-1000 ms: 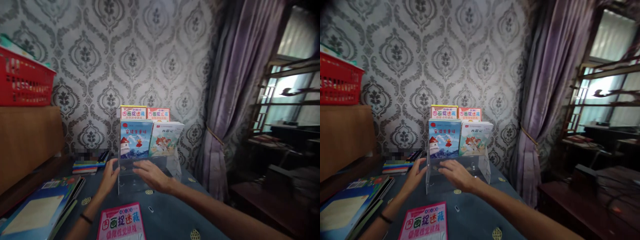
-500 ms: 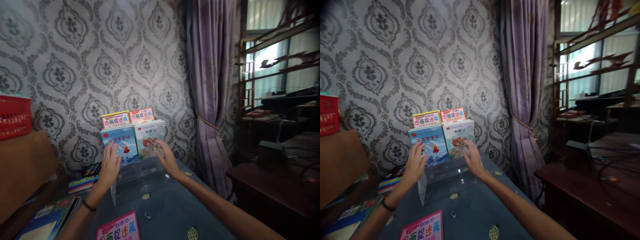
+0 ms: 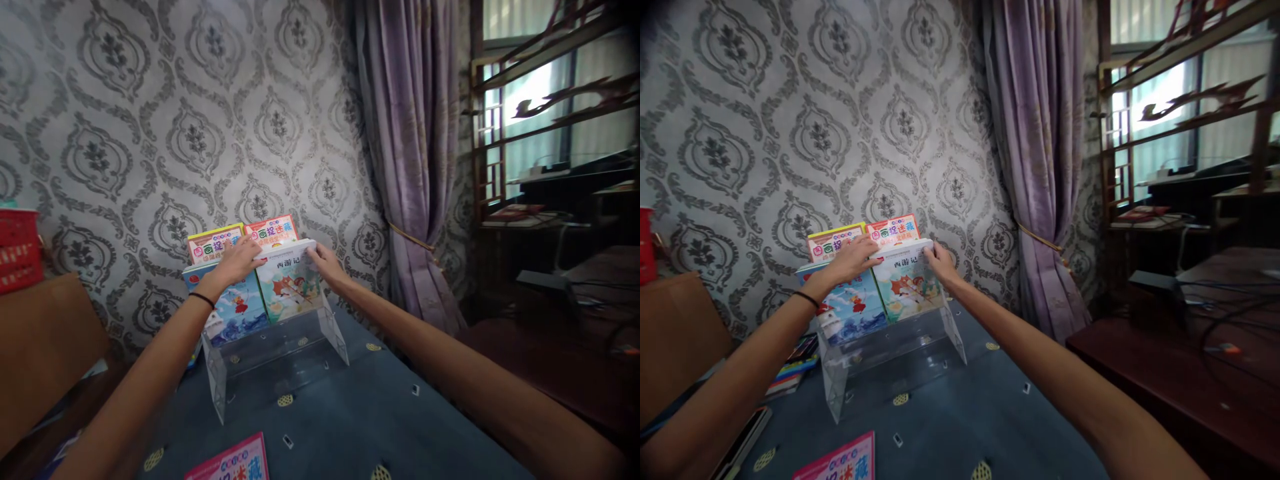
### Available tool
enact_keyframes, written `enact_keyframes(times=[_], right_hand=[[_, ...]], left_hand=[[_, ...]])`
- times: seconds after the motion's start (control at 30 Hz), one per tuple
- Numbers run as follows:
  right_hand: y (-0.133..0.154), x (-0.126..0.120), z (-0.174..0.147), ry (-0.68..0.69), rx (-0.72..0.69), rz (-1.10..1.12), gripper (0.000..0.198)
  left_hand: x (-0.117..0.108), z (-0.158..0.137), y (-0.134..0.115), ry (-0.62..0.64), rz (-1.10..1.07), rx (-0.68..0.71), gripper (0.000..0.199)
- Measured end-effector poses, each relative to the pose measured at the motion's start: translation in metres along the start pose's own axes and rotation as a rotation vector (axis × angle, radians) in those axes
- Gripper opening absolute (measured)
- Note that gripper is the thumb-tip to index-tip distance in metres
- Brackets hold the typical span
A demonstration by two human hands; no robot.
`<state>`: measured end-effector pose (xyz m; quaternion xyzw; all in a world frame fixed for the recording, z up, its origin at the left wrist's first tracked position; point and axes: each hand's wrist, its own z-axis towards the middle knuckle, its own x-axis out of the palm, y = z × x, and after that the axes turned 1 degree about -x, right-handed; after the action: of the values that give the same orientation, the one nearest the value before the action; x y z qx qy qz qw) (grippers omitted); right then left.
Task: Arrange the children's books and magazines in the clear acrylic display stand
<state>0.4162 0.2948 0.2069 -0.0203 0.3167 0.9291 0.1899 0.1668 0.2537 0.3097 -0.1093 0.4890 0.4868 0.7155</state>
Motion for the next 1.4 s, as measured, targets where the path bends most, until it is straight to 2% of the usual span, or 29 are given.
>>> enact_keyframes(times=[0.07,0.3,0.63,0.77,0.97,1.13,1.27,1.4], right_hand=[[0.0,0.002,0.0,-0.006,0.021,0.035,0.046],[-0.001,0.002,-0.002,-0.002,0.127,0.186,0.039],[-0.004,0.001,-0.003,0.01,0.139,0.268,0.047],[-0.005,0.001,-0.006,-0.014,0.141,0.265,0.049],[-0.004,0.001,-0.011,-0.012,0.159,0.28,0.047],[-0.004,-0.001,-0.013,-0.038,0.16,0.229,0.048],[-0.007,-0.003,-0.015,-0.043,0.169,0.241,0.051],[-0.012,-0.009,-0.016,-0.051,0.213,0.291,0.053]], left_hand=[[0.002,0.002,0.001,0.002,0.005,-0.007,0.015],[0.012,0.008,0.013,-0.026,-0.024,0.04,0.028],[0.006,0.008,0.013,-0.008,0.001,0.076,0.032],[0.005,0.002,0.012,-0.067,-0.066,0.104,0.029],[-0.009,-0.012,0.032,-0.224,-0.233,0.011,0.038],[-0.016,-0.022,0.048,-0.243,-0.244,-0.086,0.038],[-0.012,-0.027,0.047,-0.231,-0.221,-0.074,0.039],[-0.013,-0.036,0.047,-0.284,-0.192,-0.075,0.041]])
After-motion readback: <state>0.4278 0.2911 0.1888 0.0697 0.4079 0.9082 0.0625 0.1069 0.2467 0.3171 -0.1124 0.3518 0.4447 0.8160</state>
